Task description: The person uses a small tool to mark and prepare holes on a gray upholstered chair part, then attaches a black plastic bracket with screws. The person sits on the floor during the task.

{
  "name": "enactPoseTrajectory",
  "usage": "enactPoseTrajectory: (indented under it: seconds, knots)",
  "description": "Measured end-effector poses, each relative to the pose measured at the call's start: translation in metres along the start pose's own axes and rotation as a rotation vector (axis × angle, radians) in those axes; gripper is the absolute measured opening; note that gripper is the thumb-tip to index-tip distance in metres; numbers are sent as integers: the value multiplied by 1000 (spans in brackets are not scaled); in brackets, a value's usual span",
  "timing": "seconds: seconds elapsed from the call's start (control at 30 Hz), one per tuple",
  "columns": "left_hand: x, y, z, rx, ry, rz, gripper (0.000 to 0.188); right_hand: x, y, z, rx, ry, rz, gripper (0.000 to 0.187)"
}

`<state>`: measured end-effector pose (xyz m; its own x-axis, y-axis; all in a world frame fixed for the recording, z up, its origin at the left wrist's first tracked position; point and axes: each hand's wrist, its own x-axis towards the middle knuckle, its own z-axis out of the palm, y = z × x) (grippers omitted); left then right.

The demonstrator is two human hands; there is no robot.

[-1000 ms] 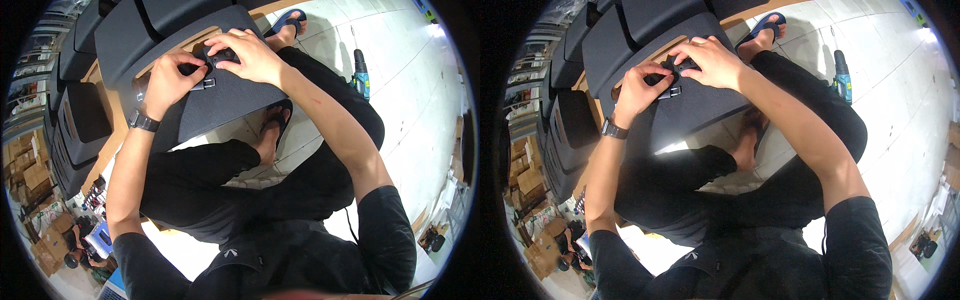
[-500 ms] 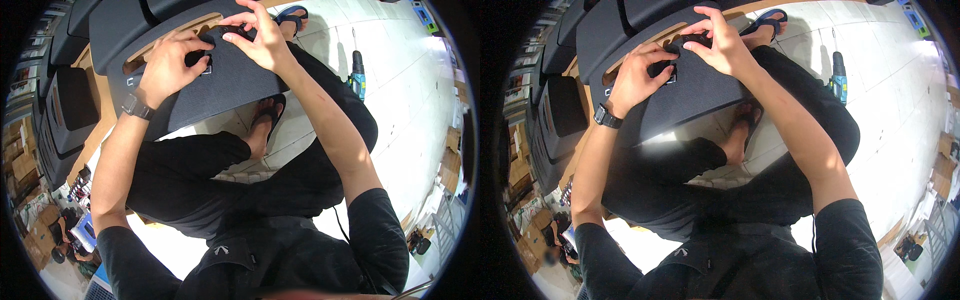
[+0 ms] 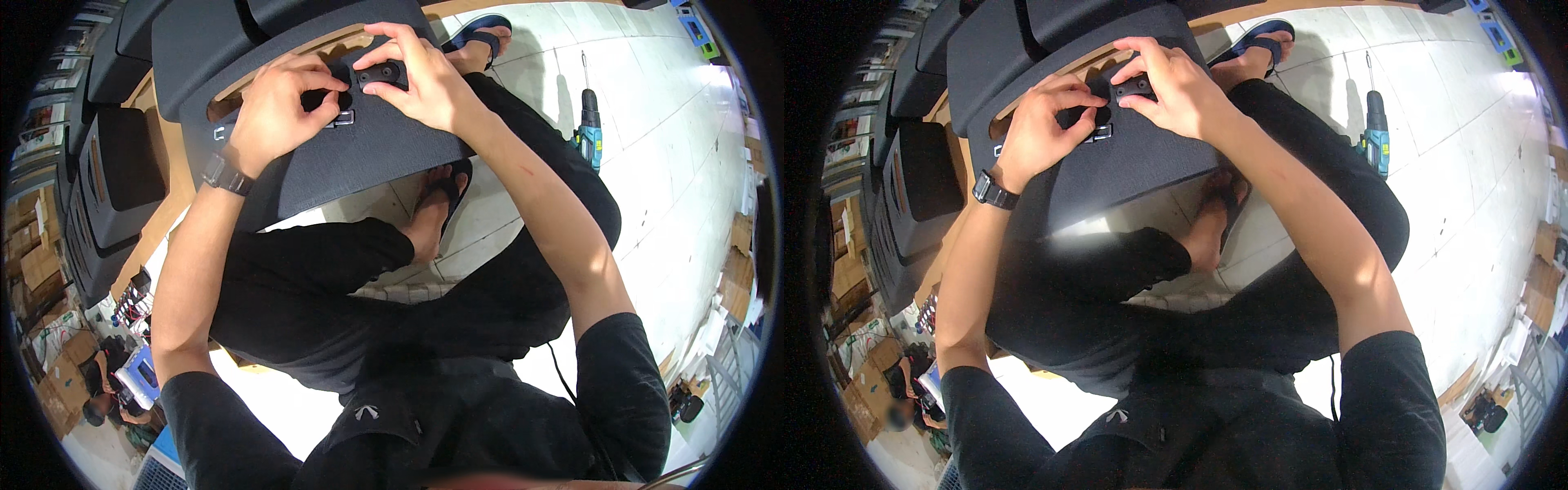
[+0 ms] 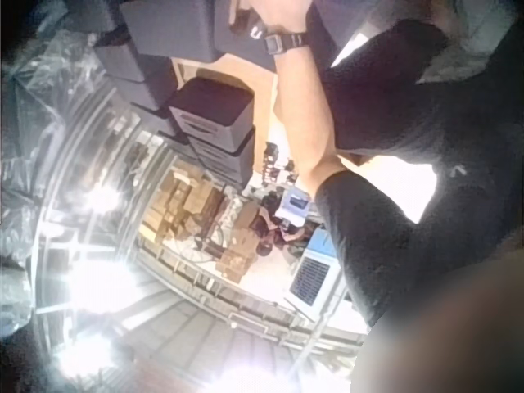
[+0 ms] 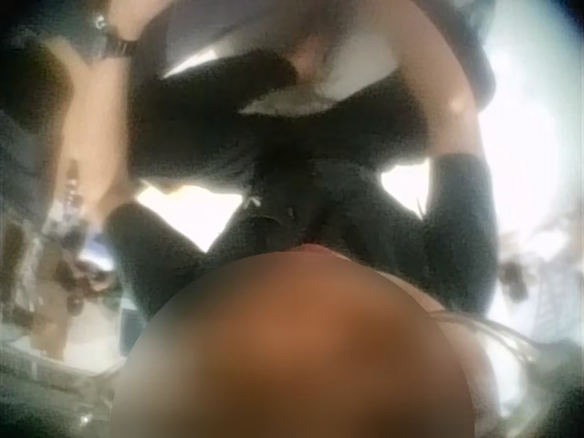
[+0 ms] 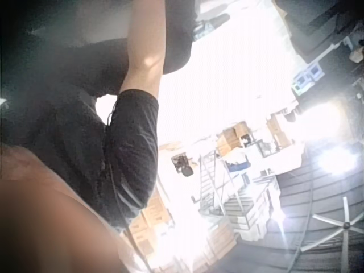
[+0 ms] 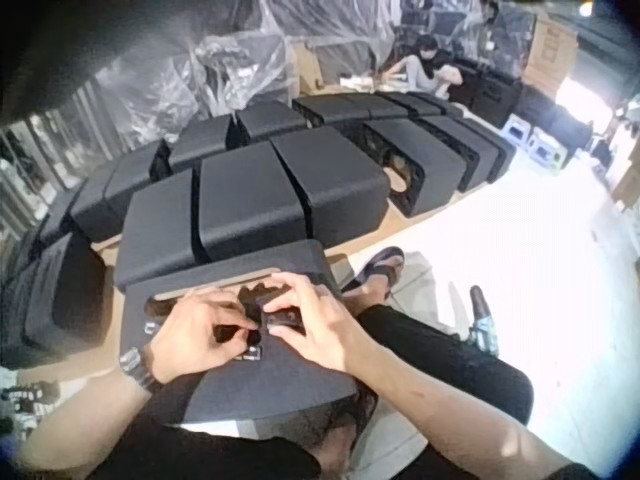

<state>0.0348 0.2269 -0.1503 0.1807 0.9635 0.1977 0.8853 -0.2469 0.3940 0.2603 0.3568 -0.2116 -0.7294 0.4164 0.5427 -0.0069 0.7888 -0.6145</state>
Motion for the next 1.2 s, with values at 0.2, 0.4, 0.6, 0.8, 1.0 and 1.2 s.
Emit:
enactPoseTrajectory:
  seconds: [0.2, 0.4, 0.6, 0.8, 1.0, 1.2]
  knots:
    - [0, -4, 2, -77, 35, -2, 20, 0, -3, -2, -12, -3, 15, 77]
    - [-3, -7, 5, -133, 31, -42, 21, 1, -7, -3, 35, -39, 102, 78]
    - [-1, -5, 5, -231, 27, -125, 23, 6, -6, -2, 76, -42, 150, 79]
    - [-2, -10, 8, -265, 59, -123, 22, 10, -11, -2, 64, -51, 171, 77]
    - [2, -6, 7, -317, 48, -219, 25, 13, -19, -4, 35, -95, 228, 74]
    - [8, 0, 8, -318, 70, -207, 33, 6, -12, 0, 23, -65, 177, 77]
